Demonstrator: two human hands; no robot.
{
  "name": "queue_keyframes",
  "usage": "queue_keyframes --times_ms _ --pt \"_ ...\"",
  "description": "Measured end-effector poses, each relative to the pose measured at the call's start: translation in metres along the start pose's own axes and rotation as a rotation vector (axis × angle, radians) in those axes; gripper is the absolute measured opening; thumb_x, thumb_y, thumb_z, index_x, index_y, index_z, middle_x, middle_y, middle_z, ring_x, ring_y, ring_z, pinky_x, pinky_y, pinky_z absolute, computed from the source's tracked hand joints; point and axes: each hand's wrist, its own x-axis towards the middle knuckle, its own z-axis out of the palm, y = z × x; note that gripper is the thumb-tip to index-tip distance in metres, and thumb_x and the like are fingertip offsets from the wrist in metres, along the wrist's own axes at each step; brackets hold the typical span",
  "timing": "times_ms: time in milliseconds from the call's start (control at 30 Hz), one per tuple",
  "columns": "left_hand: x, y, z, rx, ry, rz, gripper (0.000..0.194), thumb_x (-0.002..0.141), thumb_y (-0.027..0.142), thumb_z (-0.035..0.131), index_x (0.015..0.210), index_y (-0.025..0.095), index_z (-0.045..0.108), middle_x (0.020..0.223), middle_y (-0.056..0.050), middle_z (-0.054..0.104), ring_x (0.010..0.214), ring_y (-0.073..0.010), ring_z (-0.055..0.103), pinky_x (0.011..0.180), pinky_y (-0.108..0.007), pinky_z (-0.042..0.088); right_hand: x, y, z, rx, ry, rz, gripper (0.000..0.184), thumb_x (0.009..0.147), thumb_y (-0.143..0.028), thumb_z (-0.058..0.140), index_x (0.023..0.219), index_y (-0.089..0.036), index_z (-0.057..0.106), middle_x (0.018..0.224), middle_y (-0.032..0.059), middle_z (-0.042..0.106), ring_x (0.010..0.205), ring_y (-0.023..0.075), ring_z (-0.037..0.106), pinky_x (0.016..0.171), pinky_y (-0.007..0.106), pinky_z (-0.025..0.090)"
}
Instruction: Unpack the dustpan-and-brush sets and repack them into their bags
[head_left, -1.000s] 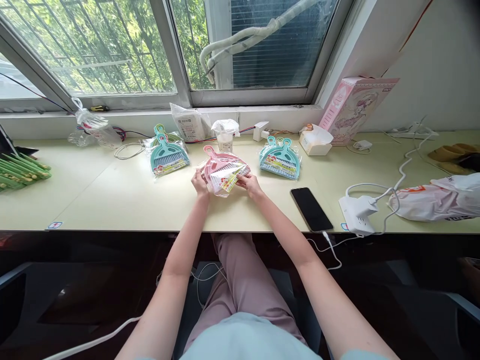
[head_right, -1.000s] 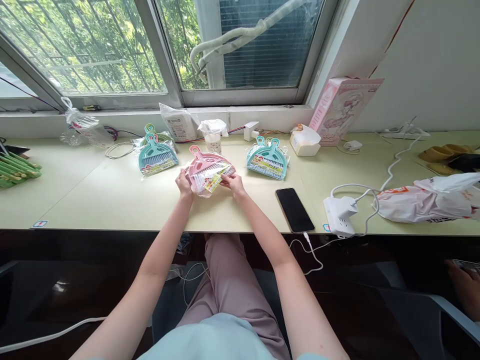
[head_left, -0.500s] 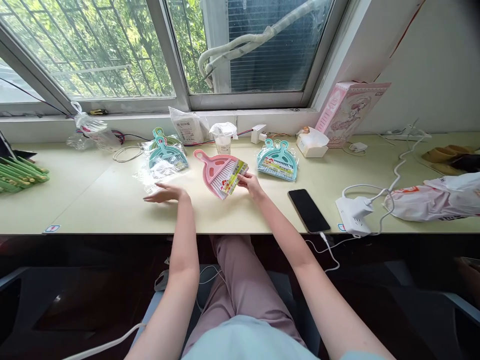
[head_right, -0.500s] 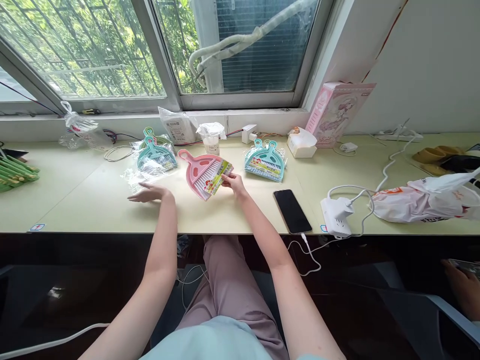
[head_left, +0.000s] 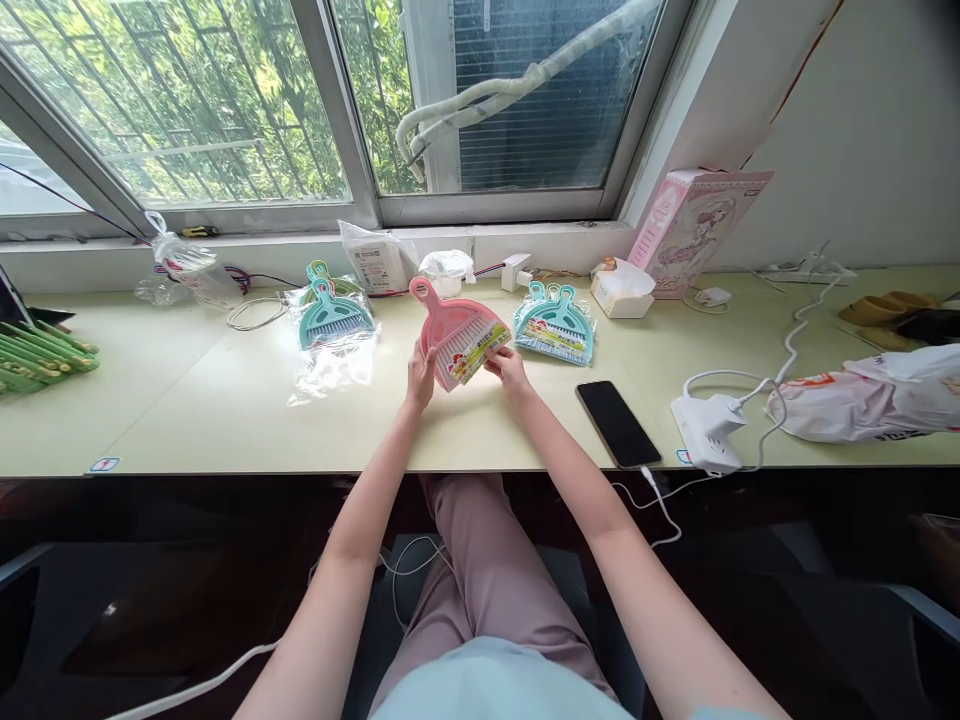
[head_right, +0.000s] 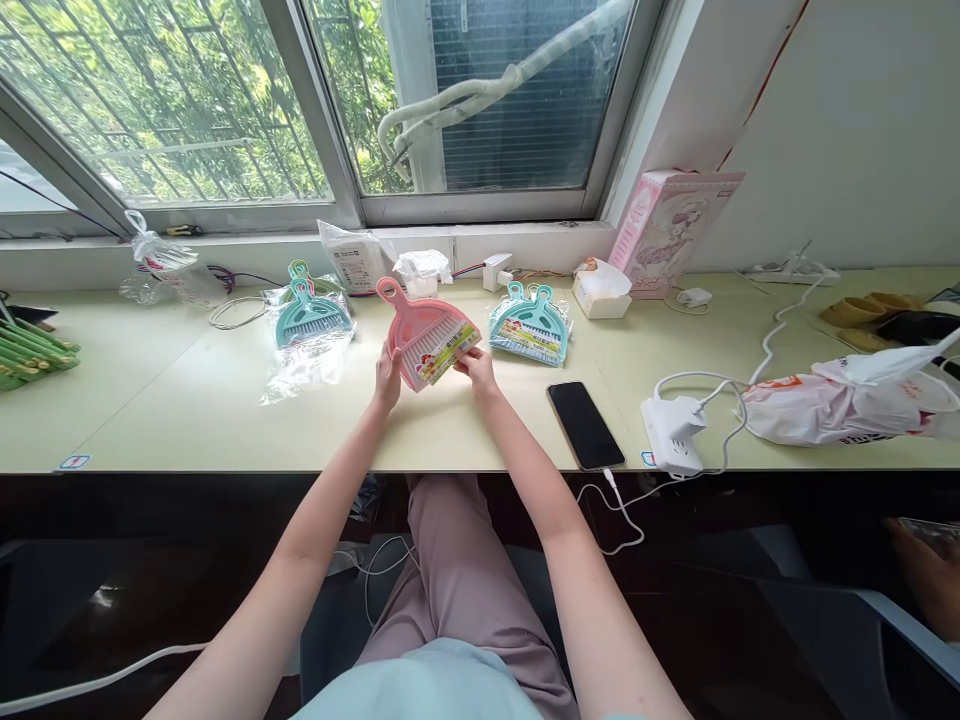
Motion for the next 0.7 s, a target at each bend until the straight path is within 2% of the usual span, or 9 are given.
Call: queue_keyframes --times_ms 67,133,200,267,333,433,500,600,700 --pt "0.004 -0.011 0.004 -0.066 -0.002 -0.042 0.059 0.091 0.061 0.047 0.132 0.02 0.054 0.127 -0.014 0.062 0.119 -0.0289 0.058 0.101 -0.041 0.045 0.0 -0.003 -0.002 -0.066 -0.063 0.11 0.022 0.068 -0.024 0.083 0.08 -0.016 0.066 0.077 0.0031 0.073 0.063 0.0101 0.063 0.067 0.023 0.056" --pt "0.006 -0.015 0.004 -0.084 0.093 -0.056 0.055 0.093 0.059 0.045 0.129 0.019 0.056 0.123 -0.013 0.065 0.113 -0.026 0.062 0.096 -0.037 0.048 0.001 -0.005 -0.004 -0.187 -0.141 0.209 0.015 0.075 -0.022 0.078 0.08 -0.015 0.066 0.079 0.0061 0.073 0.063 0.0119 0.066 0.066 0.024 0.056" --pt "0.005 -0.011 0.003 -0.042 0.222 -0.04 0.053 0.096 0.057 0.04 0.128 0.019 0.057 0.123 -0.013 0.065 0.112 -0.0249 0.062 0.095 -0.036 0.048 0.001 -0.007 -0.007 -0.413 -0.146 0.22 0.007 0.083 -0.021 0.07 0.083 -0.014 0.067 0.081 0.008 0.073 0.064 0.0143 0.068 0.067 0.027 0.057" --pt "0.002 -0.004 -0.001 0.037 0.35 -0.022 0.053 0.097 0.055 0.037 0.131 0.019 0.055 0.124 -0.013 0.065 0.111 -0.0247 0.062 0.095 -0.035 0.048 0.001 -0.008 -0.009 -0.741 -0.044 0.12 0.008 0.089 -0.02 0.062 0.089 -0.015 0.068 0.084 0.0087 0.073 0.07 0.0177 0.07 0.071 0.03 0.056" --pt "-0.002 0.005 -0.004 0.108 0.445 0.005 0.054 0.098 0.055 0.034 0.135 0.02 0.051 0.127 -0.013 0.064 0.112 -0.0251 0.062 0.095 -0.036 0.047 -0.002 -0.008 -0.01 -1.077 0.103 -0.04 0.016 0.09 -0.021 0.061 0.104 -0.017 0.068 0.095 0.0105 0.072 0.085 0.0226 0.07 0.079 0.034 0.055" --pt "-0.009 0.01 -0.005 0.185 0.476 0.069 0.055 0.1 0.053 0.028 0.142 0.021 0.045 0.136 -0.014 0.059 0.121 -0.0261 0.059 0.099 -0.038 0.046 -0.008 -0.007 -0.007 -1.342 0.272 -0.307 0.041 0.087 -0.024 0.065 0.127 -0.02 0.057 0.126 0.0162 0.06 0.114 0.0292 0.061 0.089 0.037 0.052" --pt "-0.015 0.008 -0.004 0.235 0.43 0.138 0.057 0.101 0.053 0.027 0.145 0.02 0.041 0.139 -0.015 0.057 0.123 -0.0269 0.058 0.098 -0.038 0.047 -0.014 -0.007 -0.001 -1.336 0.26 -0.485 0.041 0.09 -0.027 0.061 0.129 -0.019 0.054 0.131 0.0168 0.054 0.121 0.0292 0.055 0.091 0.038 0.051" --pt "-0.022 -0.002 0.001 0.324 0.278 0.276 0.058 0.1 0.051 0.03 0.147 0.019 0.038 0.135 -0.017 0.06 0.114 -0.0269 0.064 0.087 -0.035 0.052 -0.024 -0.003 0.012 -1.159 0.024 -0.701 0.027 0.095 -0.034 0.053 0.119 -0.021 0.057 0.119 0.0114 0.057 0.108 0.0236 0.059 0.089 0.035 0.052" --pt "-0.026 -0.009 0.008 0.401 0.118 0.457 0.054 0.101 0.046 0.032 0.147 0.02 0.04 0.131 -0.016 0.063 0.106 -0.0248 0.068 0.075 -0.03 0.055 -0.03 0.004 0.023 -0.895 -0.121 -0.803 0.038 0.09 -0.04 0.059 0.123 -0.023 0.052 0.119 0.0094 0.056 0.103 0.0212 0.059 0.077 0.031 0.055"
